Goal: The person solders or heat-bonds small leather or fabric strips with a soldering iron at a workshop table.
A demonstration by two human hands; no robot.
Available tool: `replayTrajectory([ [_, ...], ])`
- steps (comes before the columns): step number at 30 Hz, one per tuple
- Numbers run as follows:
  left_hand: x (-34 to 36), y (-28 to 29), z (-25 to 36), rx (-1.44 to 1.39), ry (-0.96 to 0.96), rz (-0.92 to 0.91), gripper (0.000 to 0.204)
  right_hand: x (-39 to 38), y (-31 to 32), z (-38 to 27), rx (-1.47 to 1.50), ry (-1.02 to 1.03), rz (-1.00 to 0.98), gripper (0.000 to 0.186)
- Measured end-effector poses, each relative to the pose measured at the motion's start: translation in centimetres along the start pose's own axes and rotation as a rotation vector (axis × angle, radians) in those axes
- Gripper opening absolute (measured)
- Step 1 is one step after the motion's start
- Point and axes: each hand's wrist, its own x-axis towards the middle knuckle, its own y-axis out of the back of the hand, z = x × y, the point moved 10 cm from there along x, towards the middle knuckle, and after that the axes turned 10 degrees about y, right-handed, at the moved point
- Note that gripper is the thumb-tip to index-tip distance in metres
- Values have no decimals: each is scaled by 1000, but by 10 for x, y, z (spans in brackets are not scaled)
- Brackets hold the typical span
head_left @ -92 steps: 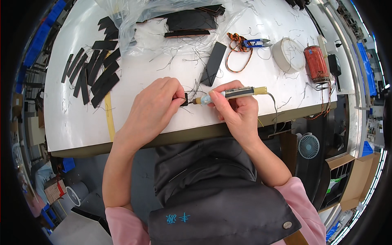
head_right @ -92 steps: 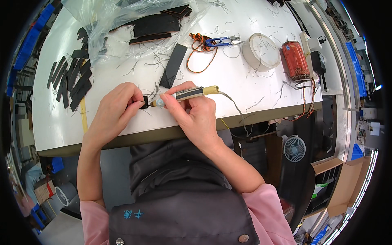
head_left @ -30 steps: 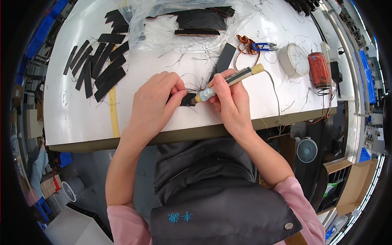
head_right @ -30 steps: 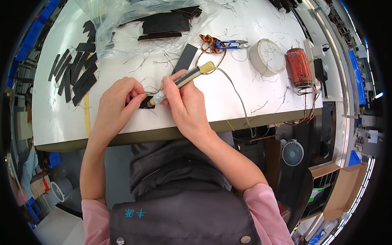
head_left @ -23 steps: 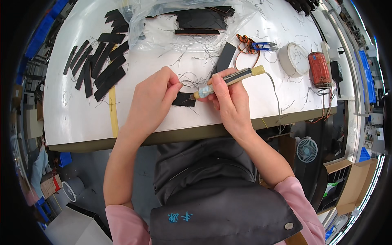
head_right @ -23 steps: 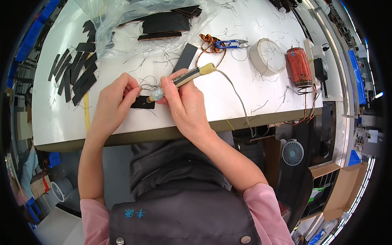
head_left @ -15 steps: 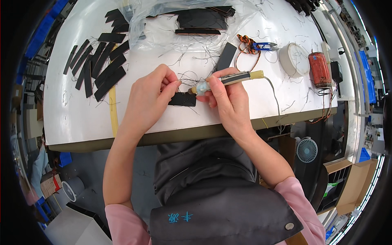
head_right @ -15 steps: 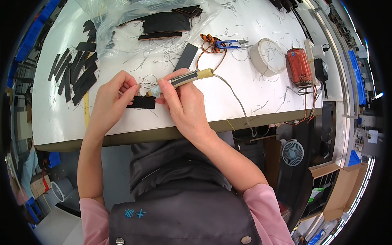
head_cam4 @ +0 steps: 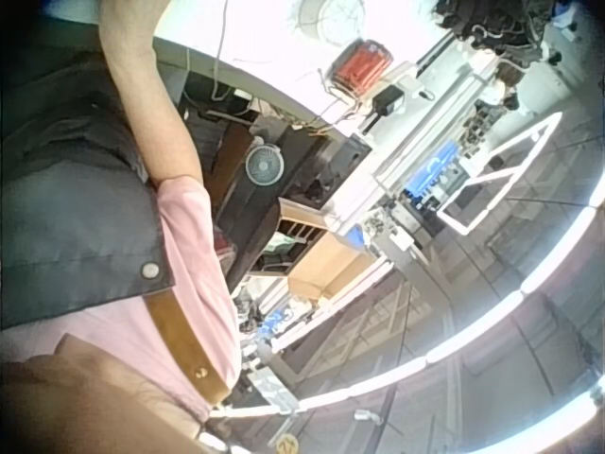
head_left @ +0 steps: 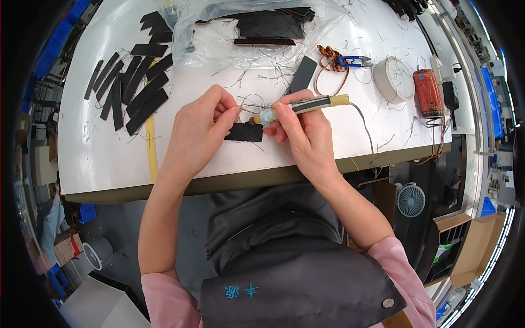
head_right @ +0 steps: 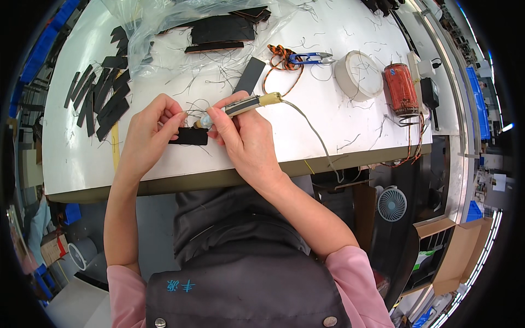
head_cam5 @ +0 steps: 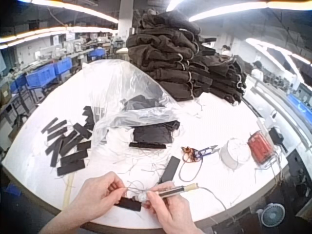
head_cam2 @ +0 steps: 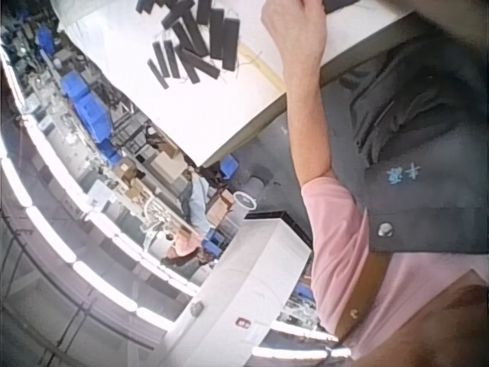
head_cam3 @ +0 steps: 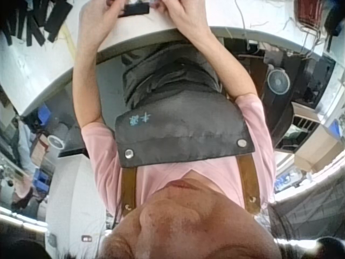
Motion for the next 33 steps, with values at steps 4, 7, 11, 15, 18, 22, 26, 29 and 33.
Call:
replayTrajectory([
  [4, -1, 2, -3, -149, 34, -27, 10, 0, 1, -1, 4, -2, 13, 18],
  [7, -8, 10, 8, -31, -67, 56, 17, -3, 7, 1, 188, -40, 95, 17],
  [11, -23, 14, 31, 326, -251, 173, 26, -6, 16, -2, 271, -44, 177, 18],
  [15, -22, 6, 28, 288, -269, 116, 26, -7, 22, -4, 321, -3, 210, 20],
  [18, -18, 3, 23, 286, -247, 84, 22, -8, 22, -5, 324, -4, 233, 20],
  [22, -18, 4, 28, 251, -259, 138, 16, -8, 25, -6, 326, 5, 230, 20],
  [26, -17, 1, 24, 323, -274, 119, 14, -7, 14, -15, 273, 41, 170, 19],
  [29, -15, 2, 19, 324, -246, 153, 12, -5, 2, -13, 206, 4, 80, 20],
  [33, -15, 2, 23, 298, -285, 157, 11, 4, 0, -6, 148, -72, 25, 25],
])
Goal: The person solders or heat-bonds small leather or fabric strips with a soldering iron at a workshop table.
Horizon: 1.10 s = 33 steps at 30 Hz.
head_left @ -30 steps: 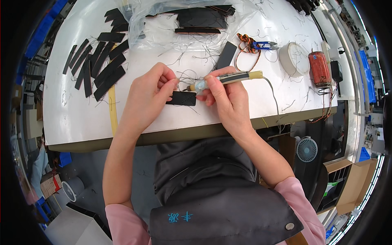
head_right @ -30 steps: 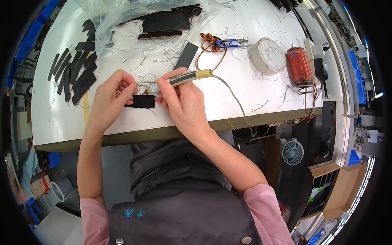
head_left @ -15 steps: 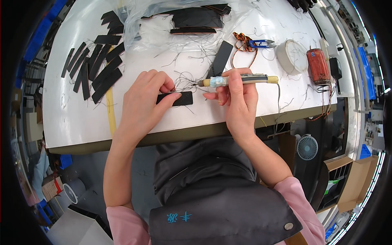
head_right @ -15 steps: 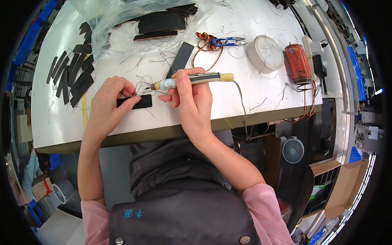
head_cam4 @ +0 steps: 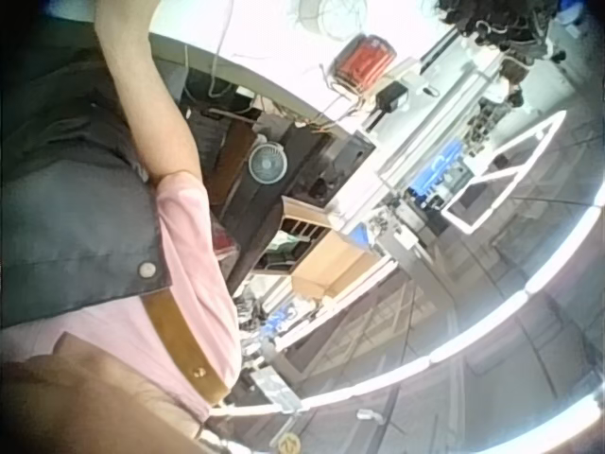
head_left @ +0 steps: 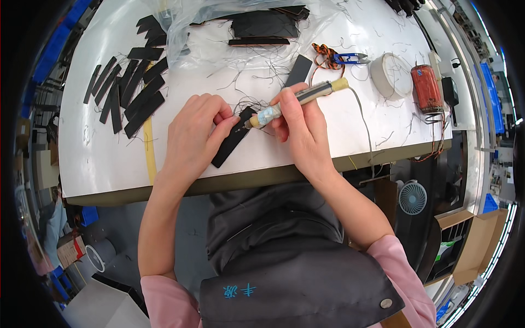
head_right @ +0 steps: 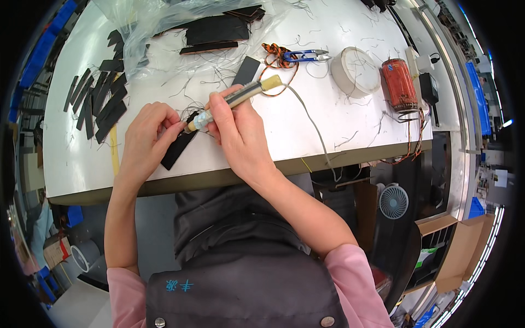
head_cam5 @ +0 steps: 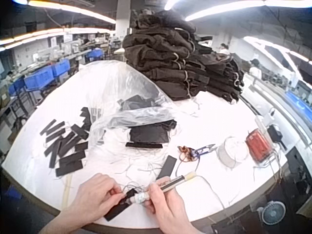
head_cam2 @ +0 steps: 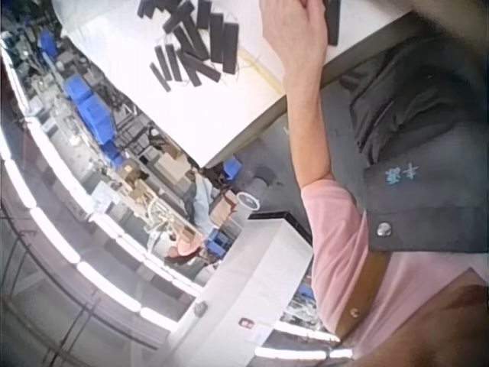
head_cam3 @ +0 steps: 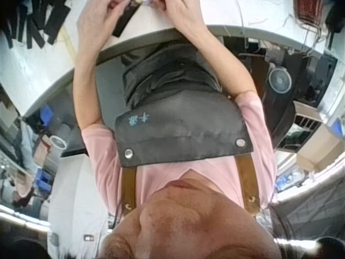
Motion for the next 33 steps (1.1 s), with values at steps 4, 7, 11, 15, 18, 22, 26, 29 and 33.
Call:
replayTrajectory([
  [4, 0, 2, -2, 10, -6, -4, 11, 12, -5, 1, -150, 13, -31, 28],
  [7, 3, 1, -13, -79, 90, -31, 12, 13, -4, 1, -186, 29, -13, 30],
  [11, 3, 2, -15, -97, 104, -20, 12, 12, -2, 6, -149, 1, 12, 29],
  [15, 4, 1, -15, -67, 104, -14, 14, 12, -3, 5, -106, 16, 12, 29],
  [18, 3, 1, -15, -69, 115, 3, 15, 12, -4, 7, -86, 16, 10, 29],
  [22, 4, 2, -15, -51, 125, 7, 15, 13, -4, 7, -118, 32, 2, 29],
  [26, 3, 4, -14, -50, 110, 21, 15, 13, -5, 7, -135, 43, -9, 29],
  [29, 3, 2, -14, -53, 106, 20, 15, 13, -3, 8, -161, 55, -15, 28],
  [33, 3, 2, -18, -99, 138, 11, 14, 13, -4, 9, -158, 44, -24, 27],
])
